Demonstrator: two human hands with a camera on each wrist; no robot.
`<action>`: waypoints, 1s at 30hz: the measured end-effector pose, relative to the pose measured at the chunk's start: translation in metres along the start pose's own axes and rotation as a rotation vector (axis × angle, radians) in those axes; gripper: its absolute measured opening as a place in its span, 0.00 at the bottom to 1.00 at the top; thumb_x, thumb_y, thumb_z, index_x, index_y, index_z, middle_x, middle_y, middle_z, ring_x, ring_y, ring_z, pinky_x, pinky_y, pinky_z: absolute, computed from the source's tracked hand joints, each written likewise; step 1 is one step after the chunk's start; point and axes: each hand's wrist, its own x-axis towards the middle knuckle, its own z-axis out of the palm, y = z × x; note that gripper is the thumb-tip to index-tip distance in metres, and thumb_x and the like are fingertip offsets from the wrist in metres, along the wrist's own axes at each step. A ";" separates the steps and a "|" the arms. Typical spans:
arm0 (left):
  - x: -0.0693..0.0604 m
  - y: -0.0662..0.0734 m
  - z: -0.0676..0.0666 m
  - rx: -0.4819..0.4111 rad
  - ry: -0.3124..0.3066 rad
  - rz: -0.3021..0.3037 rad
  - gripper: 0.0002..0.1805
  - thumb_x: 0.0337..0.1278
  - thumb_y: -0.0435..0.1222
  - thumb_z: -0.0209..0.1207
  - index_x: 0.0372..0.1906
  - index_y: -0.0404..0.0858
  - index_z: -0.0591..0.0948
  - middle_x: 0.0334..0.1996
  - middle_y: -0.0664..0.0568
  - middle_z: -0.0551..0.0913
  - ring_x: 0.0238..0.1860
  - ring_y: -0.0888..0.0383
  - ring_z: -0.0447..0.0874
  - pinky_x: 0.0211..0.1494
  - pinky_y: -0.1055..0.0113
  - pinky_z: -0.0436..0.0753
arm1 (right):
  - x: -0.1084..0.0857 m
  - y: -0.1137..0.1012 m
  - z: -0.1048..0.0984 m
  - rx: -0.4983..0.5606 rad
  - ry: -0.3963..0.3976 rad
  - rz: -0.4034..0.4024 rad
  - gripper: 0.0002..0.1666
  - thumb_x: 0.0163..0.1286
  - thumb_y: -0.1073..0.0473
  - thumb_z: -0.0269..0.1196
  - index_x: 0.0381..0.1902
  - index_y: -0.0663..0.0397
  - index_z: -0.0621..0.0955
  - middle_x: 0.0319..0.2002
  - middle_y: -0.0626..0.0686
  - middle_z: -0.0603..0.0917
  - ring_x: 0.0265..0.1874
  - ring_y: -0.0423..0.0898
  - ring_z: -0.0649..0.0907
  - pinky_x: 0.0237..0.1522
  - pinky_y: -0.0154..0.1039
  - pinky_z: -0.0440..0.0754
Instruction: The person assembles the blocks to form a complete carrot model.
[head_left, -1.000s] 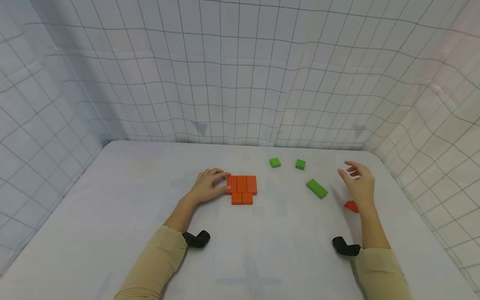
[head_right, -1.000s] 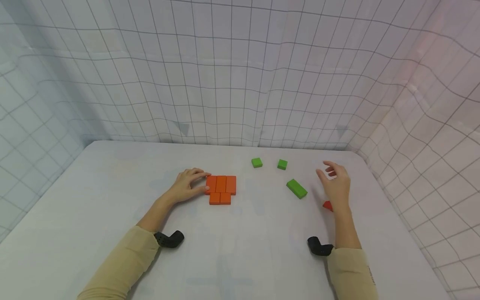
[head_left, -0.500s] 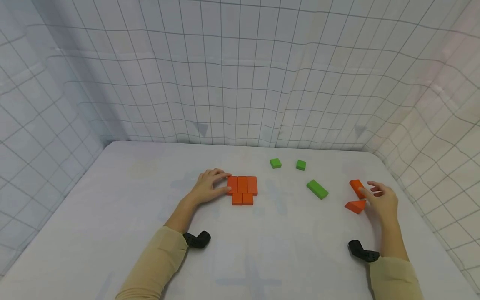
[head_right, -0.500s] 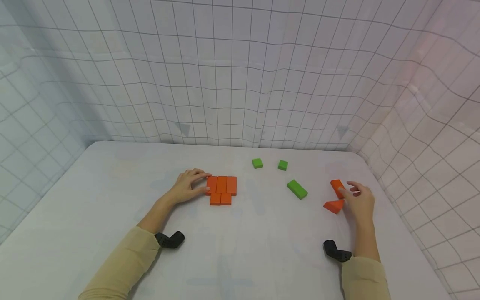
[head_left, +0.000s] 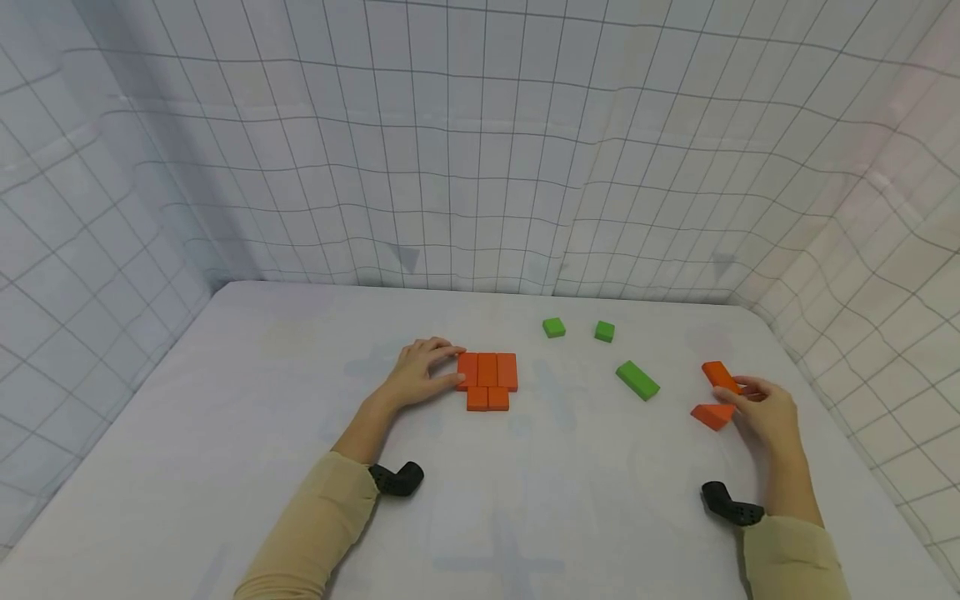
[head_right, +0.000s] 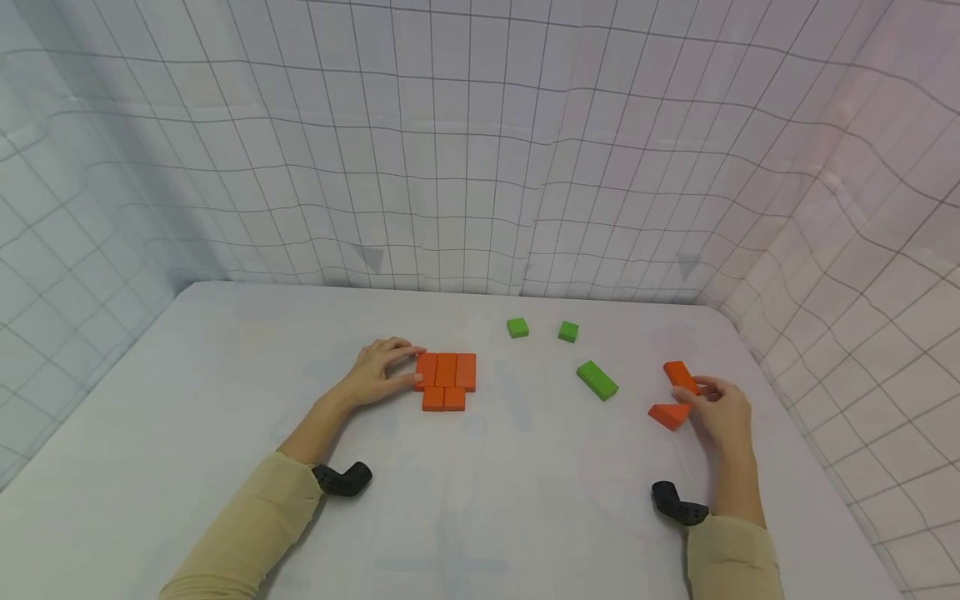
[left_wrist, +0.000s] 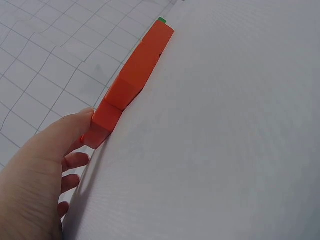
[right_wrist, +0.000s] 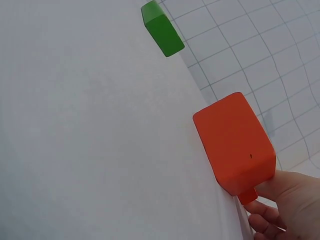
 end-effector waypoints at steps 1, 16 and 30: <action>0.000 0.000 0.000 0.000 0.000 -0.001 0.25 0.53 0.47 0.59 0.57 0.44 0.75 0.54 0.46 0.71 0.56 0.46 0.64 0.60 0.46 0.57 | 0.000 0.000 0.000 0.000 -0.010 0.007 0.39 0.59 0.42 0.61 0.56 0.68 0.72 0.46 0.66 0.73 0.40 0.52 0.72 0.34 0.35 0.69; 0.000 0.001 0.000 -0.002 0.002 -0.003 0.25 0.54 0.47 0.59 0.58 0.44 0.75 0.54 0.45 0.71 0.56 0.46 0.64 0.60 0.46 0.57 | 0.000 -0.002 0.003 0.054 0.087 -0.003 0.33 0.63 0.47 0.60 0.57 0.66 0.72 0.48 0.66 0.72 0.42 0.51 0.71 0.32 0.31 0.67; -0.001 0.001 0.000 -0.004 0.006 0.007 0.25 0.53 0.46 0.59 0.58 0.43 0.75 0.54 0.45 0.71 0.56 0.46 0.64 0.59 0.46 0.57 | 0.001 -0.078 0.022 0.158 0.115 -0.394 0.23 0.59 0.57 0.65 0.50 0.63 0.78 0.41 0.55 0.75 0.36 0.37 0.71 0.36 0.27 0.66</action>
